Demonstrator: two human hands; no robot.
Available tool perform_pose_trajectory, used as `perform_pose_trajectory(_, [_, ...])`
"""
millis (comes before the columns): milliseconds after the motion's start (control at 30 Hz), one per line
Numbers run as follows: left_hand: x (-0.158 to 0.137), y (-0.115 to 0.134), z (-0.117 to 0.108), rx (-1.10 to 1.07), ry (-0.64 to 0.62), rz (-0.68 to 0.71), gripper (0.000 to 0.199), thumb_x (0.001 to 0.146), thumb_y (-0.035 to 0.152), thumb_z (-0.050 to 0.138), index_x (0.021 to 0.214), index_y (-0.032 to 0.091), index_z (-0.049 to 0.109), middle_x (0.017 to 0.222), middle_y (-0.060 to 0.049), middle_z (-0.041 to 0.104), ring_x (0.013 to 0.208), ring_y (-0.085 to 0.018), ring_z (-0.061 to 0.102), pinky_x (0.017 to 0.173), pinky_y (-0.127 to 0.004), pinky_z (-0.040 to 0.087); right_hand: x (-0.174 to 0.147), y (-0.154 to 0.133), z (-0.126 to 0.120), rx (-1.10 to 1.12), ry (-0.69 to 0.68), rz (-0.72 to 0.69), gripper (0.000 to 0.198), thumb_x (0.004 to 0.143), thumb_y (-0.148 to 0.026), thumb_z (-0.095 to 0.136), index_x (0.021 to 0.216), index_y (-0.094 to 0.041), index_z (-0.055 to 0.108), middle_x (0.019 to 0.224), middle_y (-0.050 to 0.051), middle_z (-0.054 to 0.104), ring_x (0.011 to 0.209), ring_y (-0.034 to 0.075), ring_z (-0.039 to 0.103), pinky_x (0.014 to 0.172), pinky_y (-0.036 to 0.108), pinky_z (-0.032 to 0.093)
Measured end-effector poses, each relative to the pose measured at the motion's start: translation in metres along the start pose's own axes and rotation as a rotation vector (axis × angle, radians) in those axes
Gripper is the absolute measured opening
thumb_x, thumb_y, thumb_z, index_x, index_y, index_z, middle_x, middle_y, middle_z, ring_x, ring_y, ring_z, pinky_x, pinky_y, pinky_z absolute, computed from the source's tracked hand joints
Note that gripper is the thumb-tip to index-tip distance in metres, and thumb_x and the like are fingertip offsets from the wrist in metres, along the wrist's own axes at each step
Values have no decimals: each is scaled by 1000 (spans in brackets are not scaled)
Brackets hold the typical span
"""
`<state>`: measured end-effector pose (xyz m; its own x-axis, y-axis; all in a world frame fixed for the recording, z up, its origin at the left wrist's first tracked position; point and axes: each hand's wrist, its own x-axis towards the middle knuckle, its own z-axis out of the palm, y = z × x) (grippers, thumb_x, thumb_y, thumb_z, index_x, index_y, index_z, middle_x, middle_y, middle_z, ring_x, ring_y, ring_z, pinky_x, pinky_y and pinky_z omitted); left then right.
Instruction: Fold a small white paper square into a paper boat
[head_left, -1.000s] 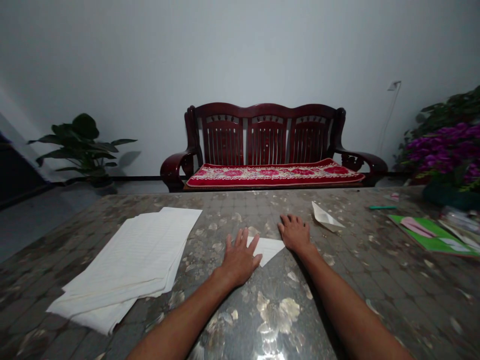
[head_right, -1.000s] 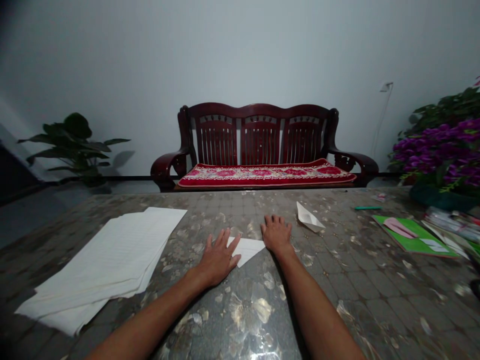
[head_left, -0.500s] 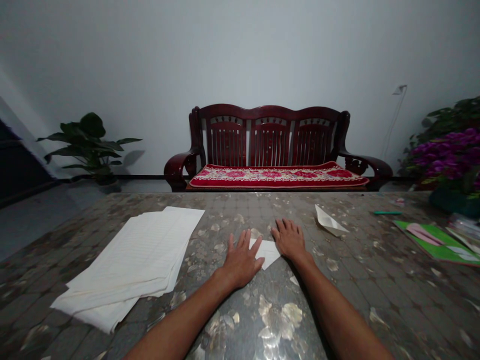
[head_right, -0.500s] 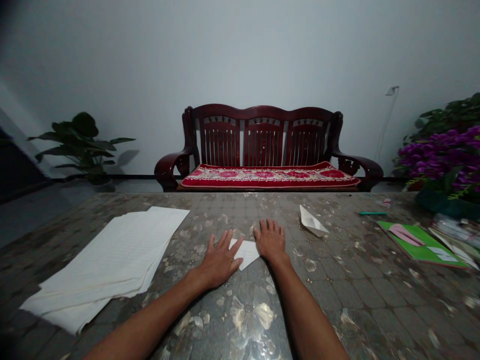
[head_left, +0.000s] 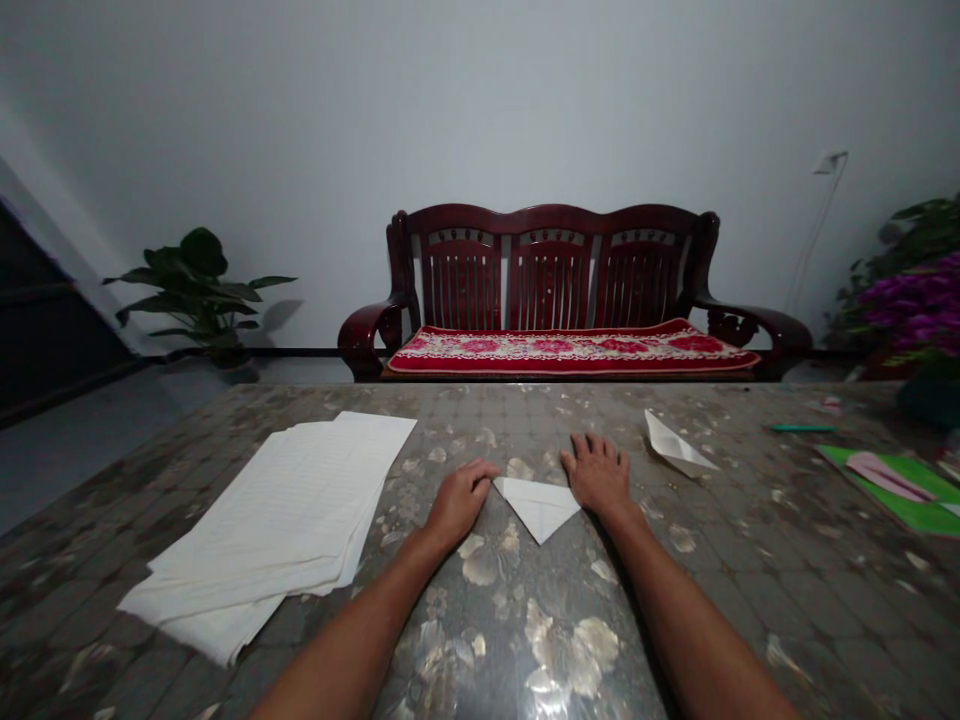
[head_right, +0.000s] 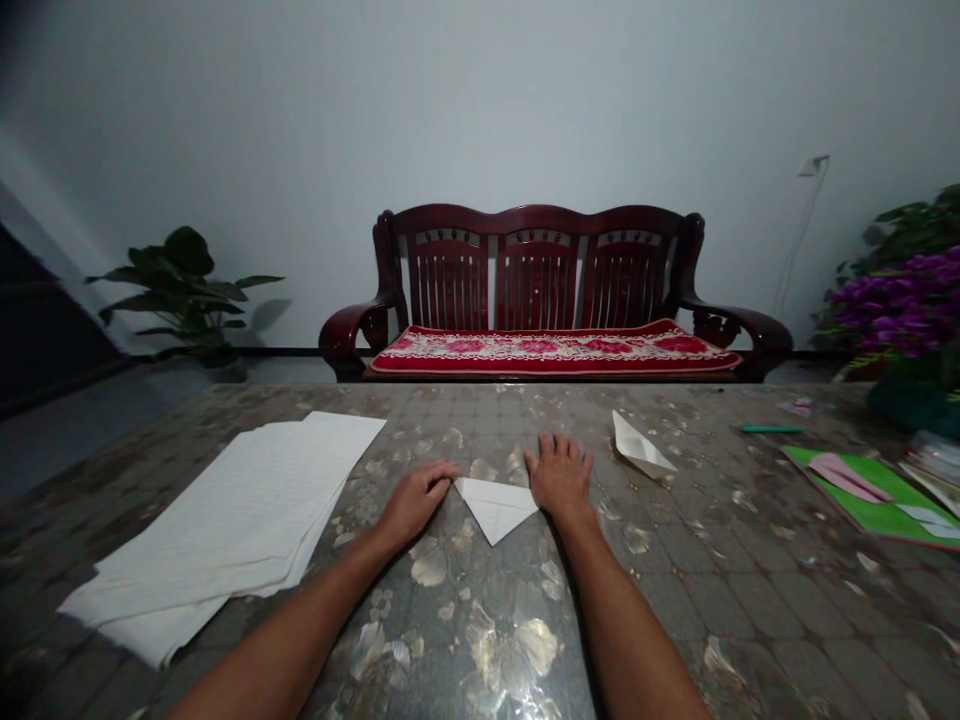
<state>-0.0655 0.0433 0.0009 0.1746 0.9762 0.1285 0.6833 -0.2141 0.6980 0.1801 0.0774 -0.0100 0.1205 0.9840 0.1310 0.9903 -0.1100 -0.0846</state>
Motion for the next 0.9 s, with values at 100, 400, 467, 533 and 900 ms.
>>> perform_pose_trajectory(100, [-4, 5, 8, 130, -1, 92, 31, 91, 16, 49, 108, 25, 73, 124, -2, 71, 128, -21, 56, 116, -39, 35, 1, 1, 0, 3, 10, 7, 53, 101, -48, 34, 146, -23, 46, 153, 13, 43, 138, 32, 37, 111, 55, 22])
perform_pose_trajectory(400, [8, 12, 8, 301, 2, 89, 14, 88, 23, 63, 100, 23, 70, 105, -3, 67, 107, -21, 58, 95, -32, 43, 10, 15, -4, 353, -28, 43, 45, 100, -38, 36, 137, -22, 57, 149, 13, 49, 138, 30, 40, 115, 51, 22])
perform_pose_trajectory(467, [11, 12, 6, 330, -19, 91, 15, 88, 25, 63, 102, 24, 69, 106, -3, 66, 108, -21, 57, 96, -32, 41, 11, 30, -11, 433, -70, 12, 48, 103, -34, 26, 133, -22, 61, 140, 11, 58, 132, 25, 49, 112, 44, 32])
perform_pose_trajectory(533, [13, 13, 4, 368, -40, 93, 16, 88, 25, 63, 103, 24, 68, 108, -3, 65, 109, -22, 56, 96, -32, 41, 6, 48, -18, 510, -117, -47, 50, 104, -34, 21, 137, -23, 58, 132, 7, 65, 123, 19, 58, 106, 36, 41])
perform_pose_trajectory(900, [26, 16, -6, 415, -182, 73, 24, 81, 38, 69, 101, 25, 67, 107, -3, 64, 106, -25, 56, 90, -32, 42, -22, 63, -13, 555, -213, -304, 39, 76, -33, 67, 114, -25, 72, 133, 7, 61, 128, 28, 48, 111, 44, 30])
